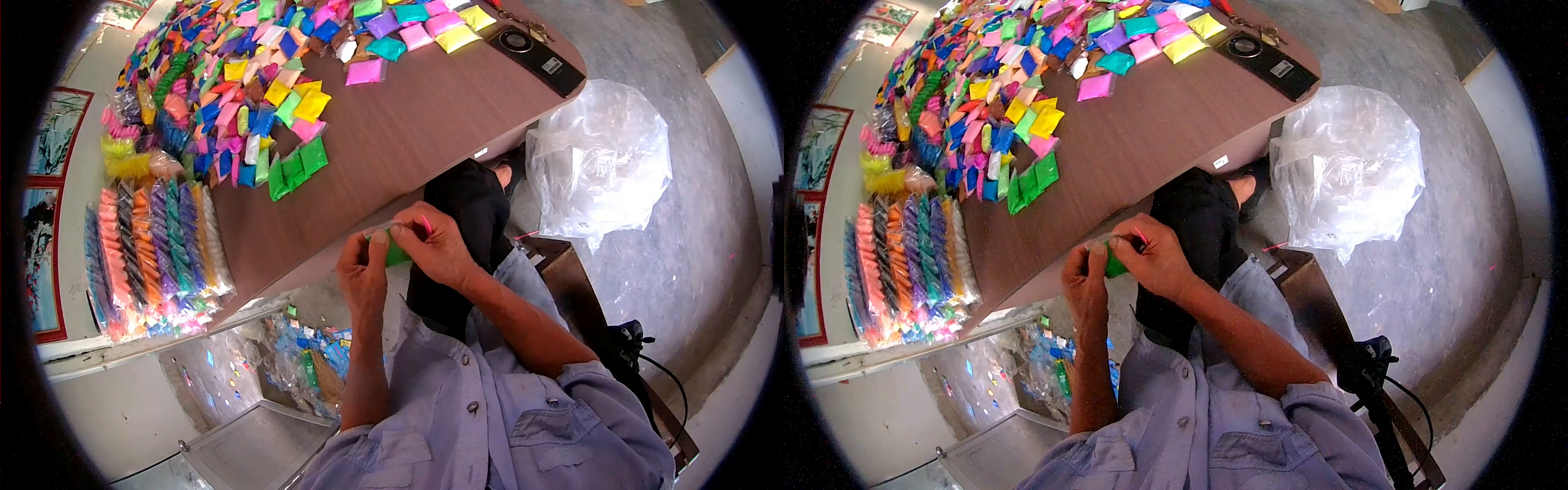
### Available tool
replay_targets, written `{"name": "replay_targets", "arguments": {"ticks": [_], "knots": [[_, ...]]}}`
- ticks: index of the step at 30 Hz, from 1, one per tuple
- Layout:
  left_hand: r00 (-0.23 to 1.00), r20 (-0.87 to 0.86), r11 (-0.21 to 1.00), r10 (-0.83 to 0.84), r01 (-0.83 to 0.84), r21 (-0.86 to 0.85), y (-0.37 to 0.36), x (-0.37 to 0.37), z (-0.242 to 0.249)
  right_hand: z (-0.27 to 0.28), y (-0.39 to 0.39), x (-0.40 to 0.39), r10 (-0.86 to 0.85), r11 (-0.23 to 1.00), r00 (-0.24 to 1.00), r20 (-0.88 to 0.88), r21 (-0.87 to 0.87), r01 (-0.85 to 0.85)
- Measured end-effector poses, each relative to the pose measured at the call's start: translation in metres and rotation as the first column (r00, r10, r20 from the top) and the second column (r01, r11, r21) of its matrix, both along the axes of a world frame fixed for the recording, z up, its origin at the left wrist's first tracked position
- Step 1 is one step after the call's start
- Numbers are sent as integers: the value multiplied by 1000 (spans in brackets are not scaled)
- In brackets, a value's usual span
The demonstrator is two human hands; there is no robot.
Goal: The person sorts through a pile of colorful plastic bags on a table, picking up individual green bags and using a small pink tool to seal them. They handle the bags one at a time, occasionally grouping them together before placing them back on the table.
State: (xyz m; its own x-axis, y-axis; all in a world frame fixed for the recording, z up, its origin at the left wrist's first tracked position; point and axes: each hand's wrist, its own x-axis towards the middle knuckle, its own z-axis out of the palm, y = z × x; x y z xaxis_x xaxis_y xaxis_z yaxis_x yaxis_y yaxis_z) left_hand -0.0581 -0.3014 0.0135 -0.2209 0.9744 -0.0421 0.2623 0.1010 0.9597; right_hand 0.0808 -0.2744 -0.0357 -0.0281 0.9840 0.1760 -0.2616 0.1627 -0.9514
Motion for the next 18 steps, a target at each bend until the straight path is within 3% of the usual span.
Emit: {"name": "replay_targets", "arguments": {"ticks": [3,8,12,14,18], "knots": [[999,49,998,0,3,-65,-1,0,-3,1,0,0,-17,1000,999,-35,-4,17],[997,57,998,-51,53,-36,-3,-5,-11,-2,-2,-2,24,993,988,-154,-112,-42],[997,-40,997,-72,71,-4,-3,-9,-10,5,0,1,82,975,987,-140,-192,-108],[998,-29,998,-62,62,21,-2,-6,-10,7,1,2,97,978,992,-77,-175,-110],[999,9,999,-39,39,-2,-2,-2,-7,6,4,3,118,975,986,-122,-172,-138]]}}
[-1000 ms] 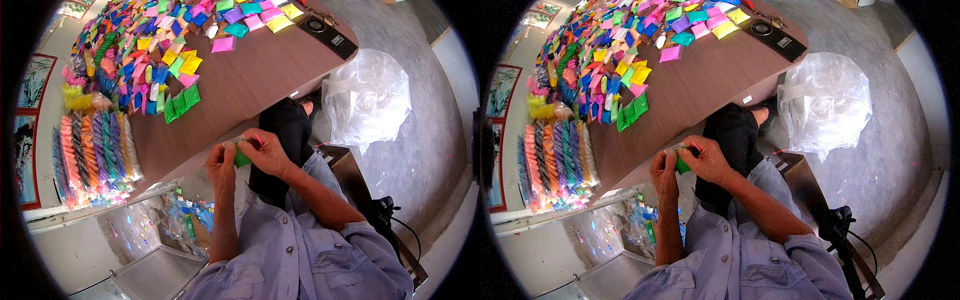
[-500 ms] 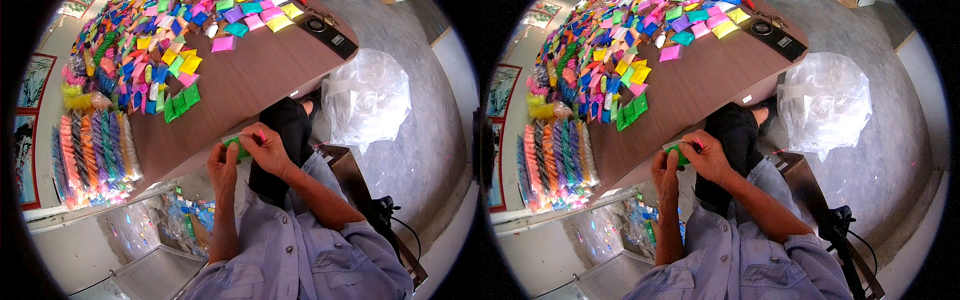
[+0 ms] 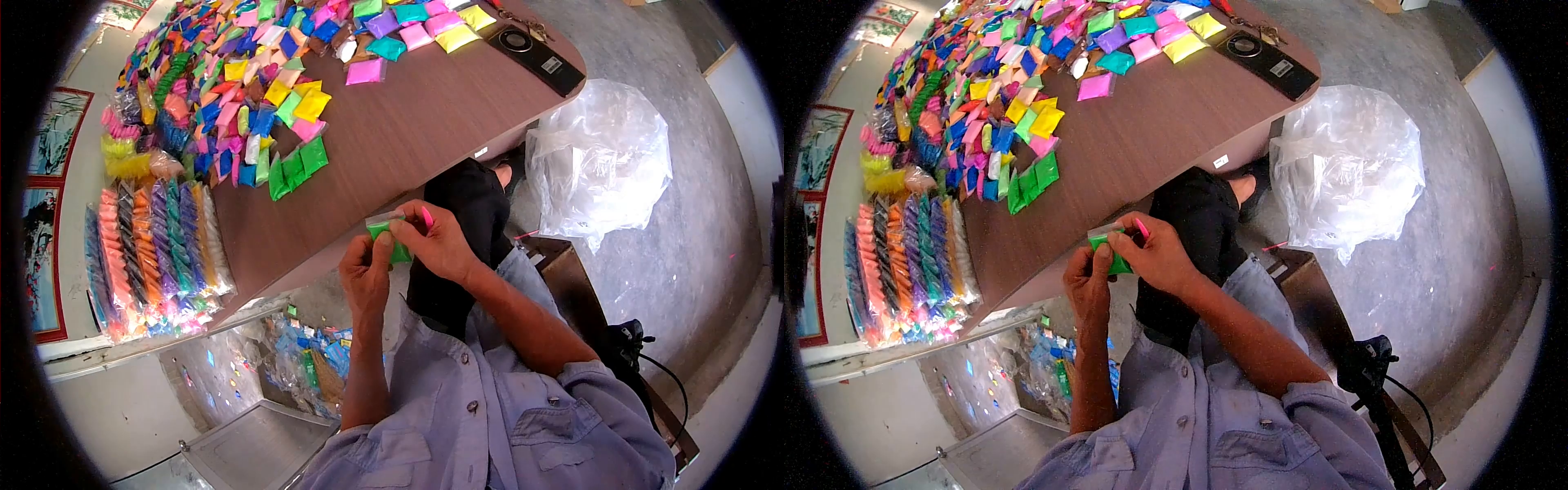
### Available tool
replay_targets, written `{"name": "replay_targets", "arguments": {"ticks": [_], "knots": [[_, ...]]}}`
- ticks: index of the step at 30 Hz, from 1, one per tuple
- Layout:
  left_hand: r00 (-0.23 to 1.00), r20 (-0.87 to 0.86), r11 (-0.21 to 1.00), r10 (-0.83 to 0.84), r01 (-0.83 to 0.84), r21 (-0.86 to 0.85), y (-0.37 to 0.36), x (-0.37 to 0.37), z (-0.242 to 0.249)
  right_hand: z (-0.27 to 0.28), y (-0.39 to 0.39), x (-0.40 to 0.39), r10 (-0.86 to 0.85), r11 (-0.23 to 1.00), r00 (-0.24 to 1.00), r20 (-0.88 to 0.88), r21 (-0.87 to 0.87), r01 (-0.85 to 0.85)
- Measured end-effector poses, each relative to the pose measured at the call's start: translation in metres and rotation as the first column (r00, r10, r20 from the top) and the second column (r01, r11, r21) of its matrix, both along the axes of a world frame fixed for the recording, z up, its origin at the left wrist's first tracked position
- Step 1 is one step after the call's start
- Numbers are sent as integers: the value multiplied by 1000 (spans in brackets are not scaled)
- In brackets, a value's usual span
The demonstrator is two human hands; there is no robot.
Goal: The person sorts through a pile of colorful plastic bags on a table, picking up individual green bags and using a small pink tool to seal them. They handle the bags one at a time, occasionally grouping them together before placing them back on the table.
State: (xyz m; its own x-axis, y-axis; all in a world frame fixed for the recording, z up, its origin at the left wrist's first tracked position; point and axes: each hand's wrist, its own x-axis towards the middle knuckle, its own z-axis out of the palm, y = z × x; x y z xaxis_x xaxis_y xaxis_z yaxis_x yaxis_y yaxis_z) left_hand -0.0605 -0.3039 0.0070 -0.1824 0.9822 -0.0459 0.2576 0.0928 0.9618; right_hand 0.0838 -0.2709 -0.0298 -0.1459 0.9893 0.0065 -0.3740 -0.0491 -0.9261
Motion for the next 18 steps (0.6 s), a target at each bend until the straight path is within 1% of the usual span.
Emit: {"name": "replay_targets", "arguments": {"ticks": [1,3,7,8,9,10,12,14,15,17,18], "knots": [[1000,0,1000,0,0,0,-1,1,-1,-1,0,-1,-12,1000,1000,-10,16,12],[997,80,1000,17,-15,-22,-1,3,-4,-3,0,0,-26,999,999,-20,31,26],[994,105,998,3,3,-55,-2,1,-5,-3,-2,1,-46,999,994,-97,2,46],[994,109,997,-17,25,-76,-2,1,-4,-2,-2,0,-59,998,989,-133,-17,58],[993,115,994,-38,49,-96,-2,1,-4,-3,-2,0,-59,998,989,-134,-17,57],[993,115,994,-38,49,-96,-2,1,-4,-3,-1,0,-51,999,990,-130,-17,50],[999,15,997,-48,48,-61,-2,-1,-5,-4,-1,-1,-45,999,991,-126,-18,43],[999,9,998,-48,49,-42,-3,-2,-4,-4,-1,-2,-54,997,998,33,57,52],[999,4,999,-49,49,-22,-3,-3,-4,-1,-1,-1,-55,997,998,33,56,53],[998,-3,998,-59,59,-5,-4,-6,-6,6,-2,1,-38,997,989,145,76,27],[998,-10,997,-70,70,12,-4,-7,-6,5,-2,1,-37,997,989,145,76,26]]}}
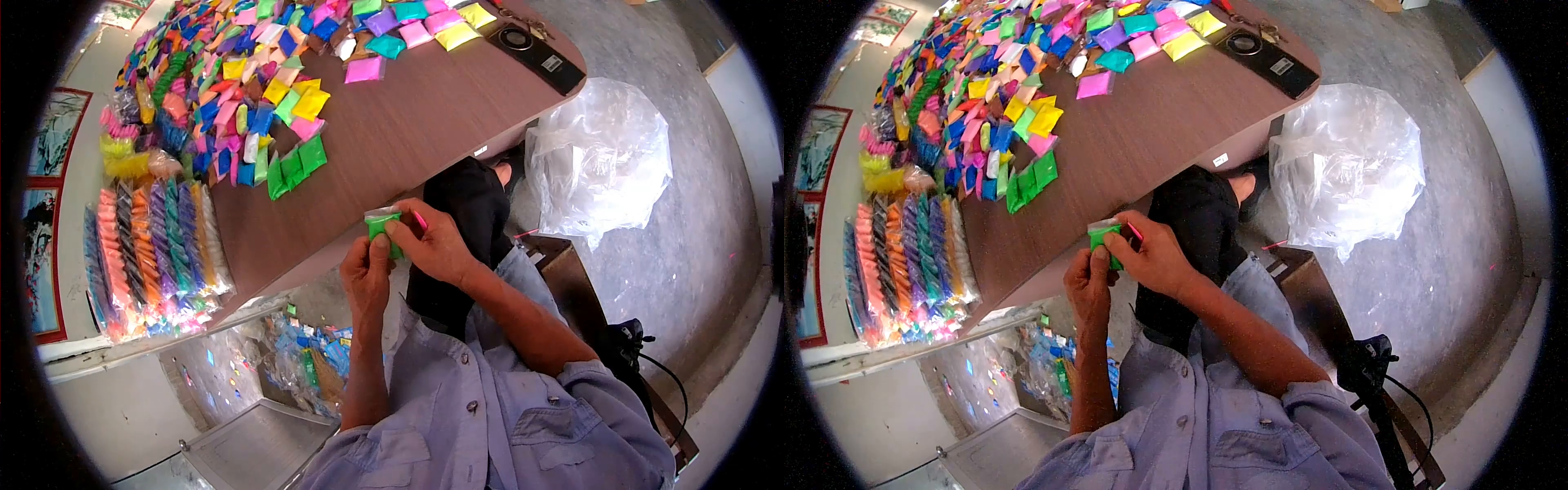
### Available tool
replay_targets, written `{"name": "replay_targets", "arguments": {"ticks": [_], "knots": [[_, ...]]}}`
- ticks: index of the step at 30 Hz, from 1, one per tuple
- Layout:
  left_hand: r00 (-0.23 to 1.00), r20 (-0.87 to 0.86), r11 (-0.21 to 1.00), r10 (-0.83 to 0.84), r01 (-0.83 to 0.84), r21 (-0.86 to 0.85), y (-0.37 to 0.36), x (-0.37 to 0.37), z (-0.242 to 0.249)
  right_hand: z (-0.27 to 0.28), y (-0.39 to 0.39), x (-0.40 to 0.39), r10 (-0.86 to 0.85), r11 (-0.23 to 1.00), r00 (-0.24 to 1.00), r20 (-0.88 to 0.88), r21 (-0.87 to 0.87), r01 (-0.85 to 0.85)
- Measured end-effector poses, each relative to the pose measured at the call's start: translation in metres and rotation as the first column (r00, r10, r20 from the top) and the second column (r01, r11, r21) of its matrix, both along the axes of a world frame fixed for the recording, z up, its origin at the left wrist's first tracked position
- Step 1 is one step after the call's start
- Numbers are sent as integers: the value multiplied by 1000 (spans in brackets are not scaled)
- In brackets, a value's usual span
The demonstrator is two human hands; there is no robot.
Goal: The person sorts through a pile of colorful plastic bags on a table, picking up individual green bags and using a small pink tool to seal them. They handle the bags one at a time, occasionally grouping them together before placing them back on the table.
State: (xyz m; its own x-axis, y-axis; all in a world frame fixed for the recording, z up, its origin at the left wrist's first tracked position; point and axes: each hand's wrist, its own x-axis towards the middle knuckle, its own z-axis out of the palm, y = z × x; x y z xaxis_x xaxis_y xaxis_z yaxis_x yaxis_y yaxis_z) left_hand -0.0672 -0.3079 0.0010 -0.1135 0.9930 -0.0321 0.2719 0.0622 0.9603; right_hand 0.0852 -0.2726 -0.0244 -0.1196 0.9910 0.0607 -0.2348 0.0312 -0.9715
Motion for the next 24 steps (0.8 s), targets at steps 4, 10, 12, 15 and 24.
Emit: {"name": "replay_targets", "arguments": {"ticks": [4,10,12,15,24], "knots": [[999,33,996,29,-26,-86,-1,3,2,-9,1,-3,-46,997,997,54,57,43],[985,138,986,104,-83,-146,-2,10,0,-12,1,-3,-26,999,1000,6,27,26],[979,160,986,123,-102,-131,-1,10,-1,-12,1,-2,-7,1000,1000,-19,19,8],[989,126,996,77,-71,-55,0,5,-3,-5,0,-1,14,1000,1000,-26,18,-14],[994,82,994,79,-72,-82,1,3,-3,-8,1,-3,5,1000,999,-40,-24,-6]]}}
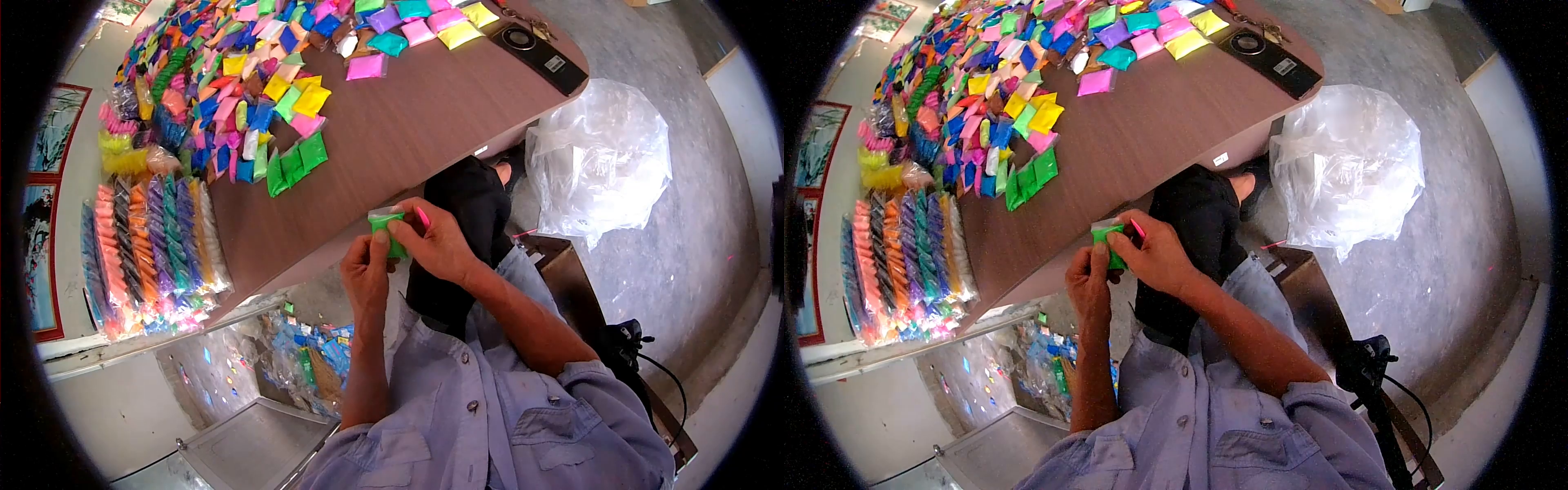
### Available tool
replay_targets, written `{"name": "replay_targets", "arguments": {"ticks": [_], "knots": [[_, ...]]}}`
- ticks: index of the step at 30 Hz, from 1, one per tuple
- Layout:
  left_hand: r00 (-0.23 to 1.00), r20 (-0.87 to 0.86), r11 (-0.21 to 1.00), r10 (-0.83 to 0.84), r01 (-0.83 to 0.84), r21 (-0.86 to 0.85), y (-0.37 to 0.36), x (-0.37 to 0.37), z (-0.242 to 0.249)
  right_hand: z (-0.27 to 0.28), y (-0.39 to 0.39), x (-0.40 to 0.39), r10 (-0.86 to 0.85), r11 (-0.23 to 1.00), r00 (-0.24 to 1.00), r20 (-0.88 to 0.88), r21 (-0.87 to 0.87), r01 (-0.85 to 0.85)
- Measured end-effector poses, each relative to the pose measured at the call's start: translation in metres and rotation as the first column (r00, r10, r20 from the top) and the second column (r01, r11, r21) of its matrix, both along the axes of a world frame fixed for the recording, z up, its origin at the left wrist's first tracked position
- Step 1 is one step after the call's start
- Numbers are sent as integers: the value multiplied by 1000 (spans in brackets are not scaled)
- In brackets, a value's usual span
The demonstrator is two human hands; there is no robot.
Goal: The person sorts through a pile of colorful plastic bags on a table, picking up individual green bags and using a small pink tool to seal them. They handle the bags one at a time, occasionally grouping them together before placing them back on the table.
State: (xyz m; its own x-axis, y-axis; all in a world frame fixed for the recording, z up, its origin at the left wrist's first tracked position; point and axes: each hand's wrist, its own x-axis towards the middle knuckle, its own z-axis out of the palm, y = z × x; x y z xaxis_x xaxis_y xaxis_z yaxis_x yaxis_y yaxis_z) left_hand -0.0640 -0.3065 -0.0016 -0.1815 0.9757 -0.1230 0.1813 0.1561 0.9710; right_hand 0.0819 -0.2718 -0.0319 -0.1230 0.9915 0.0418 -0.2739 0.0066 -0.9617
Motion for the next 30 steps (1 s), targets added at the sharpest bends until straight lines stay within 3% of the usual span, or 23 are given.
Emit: {"name": "replay_targets", "arguments": {"ticks": [4,16,24,30], "knots": [[997,63,999,49,-47,-26,-2,2,-1,-3,-1,2,16,1000,1000,14,20,-16],[999,-28,999,34,-33,43,2,0,2,6,0,4,-5,998,991,133,61,-3],[992,81,995,100,-102,10,1,5,1,-3,-1,5,80,995,988,135,42,-86],[995,2,995,102,-102,12,1,0,-4,8,-2,7,83,995,987,134,40,-90]]}}
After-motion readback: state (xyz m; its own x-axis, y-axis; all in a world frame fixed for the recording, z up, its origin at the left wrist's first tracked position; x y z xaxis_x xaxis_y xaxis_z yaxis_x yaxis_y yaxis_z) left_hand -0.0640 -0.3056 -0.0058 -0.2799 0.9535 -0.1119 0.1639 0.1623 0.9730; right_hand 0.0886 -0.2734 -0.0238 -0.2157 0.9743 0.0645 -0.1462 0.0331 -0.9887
